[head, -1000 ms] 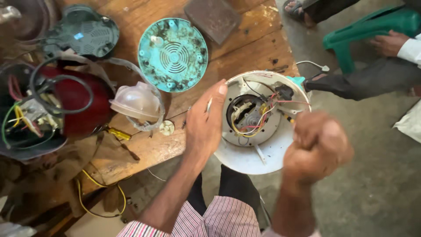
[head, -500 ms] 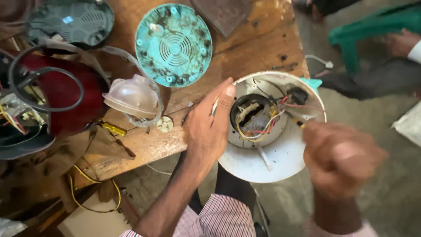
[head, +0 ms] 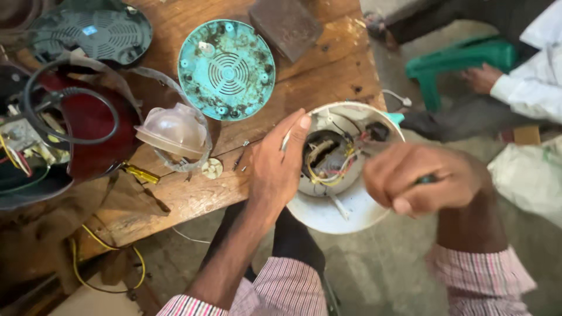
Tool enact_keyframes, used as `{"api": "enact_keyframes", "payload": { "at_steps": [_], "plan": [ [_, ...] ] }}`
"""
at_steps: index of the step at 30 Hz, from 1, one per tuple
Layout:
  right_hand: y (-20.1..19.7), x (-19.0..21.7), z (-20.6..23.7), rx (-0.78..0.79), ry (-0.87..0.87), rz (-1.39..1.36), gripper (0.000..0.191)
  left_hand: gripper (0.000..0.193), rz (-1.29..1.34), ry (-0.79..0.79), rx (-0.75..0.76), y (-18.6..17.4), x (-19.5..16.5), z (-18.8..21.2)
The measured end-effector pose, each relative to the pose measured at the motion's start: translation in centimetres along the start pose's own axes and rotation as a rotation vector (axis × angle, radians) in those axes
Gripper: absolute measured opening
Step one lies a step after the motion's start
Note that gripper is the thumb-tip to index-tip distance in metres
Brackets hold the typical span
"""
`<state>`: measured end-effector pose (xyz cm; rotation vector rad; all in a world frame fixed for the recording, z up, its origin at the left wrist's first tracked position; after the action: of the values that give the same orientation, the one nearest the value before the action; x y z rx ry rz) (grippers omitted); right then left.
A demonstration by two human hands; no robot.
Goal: The person uses a screwdriver to adjust and tighten connections inside a disassembled white appliance housing. They manipulate internal wires and components with both hands, occasionally repositioning the housing on the workbench.
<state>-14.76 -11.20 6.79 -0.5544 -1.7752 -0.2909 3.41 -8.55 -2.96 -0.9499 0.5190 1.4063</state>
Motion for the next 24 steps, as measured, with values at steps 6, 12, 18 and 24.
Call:
{"api": "enact_keyframes", "payload": {
  "at_steps": [6,12,18,24],
  "plan": [
    [1.6,-2.3,3.3,-0.427,-0.006,0.004,0.039,0.054,-0.025,0.075,-0.03,0.0,0.1,-0.3],
    [1.4,-3.3,11.8,-1.401,-0.426,-0.264,0.043,0.054,-0.086,0.015,-0.031,0.3,1.2,-0.1],
    [2.7,-3.3,9.8,-1.515,-0.255,0.197,0.037,0.055,-0.048,0.049,-0.054,0.3,0.4,0.6],
    [0.4,3.6,6.5,-0.629,0.381,0.952,0.027,0.057,0.013,0.035,-0.033,0.3,0.4,0.5]
  ]
}}
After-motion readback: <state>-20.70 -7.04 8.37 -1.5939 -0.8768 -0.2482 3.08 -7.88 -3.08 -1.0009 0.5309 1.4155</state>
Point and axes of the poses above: each hand's wrist, its own z-axis away from the middle knuckle, its own y-axis out of the palm, x = y × z, the point moved 9 cm from there along -z, towards the middle knuckle, and after that the axes turned 10 degrees about -y, right-handed, at the moved point
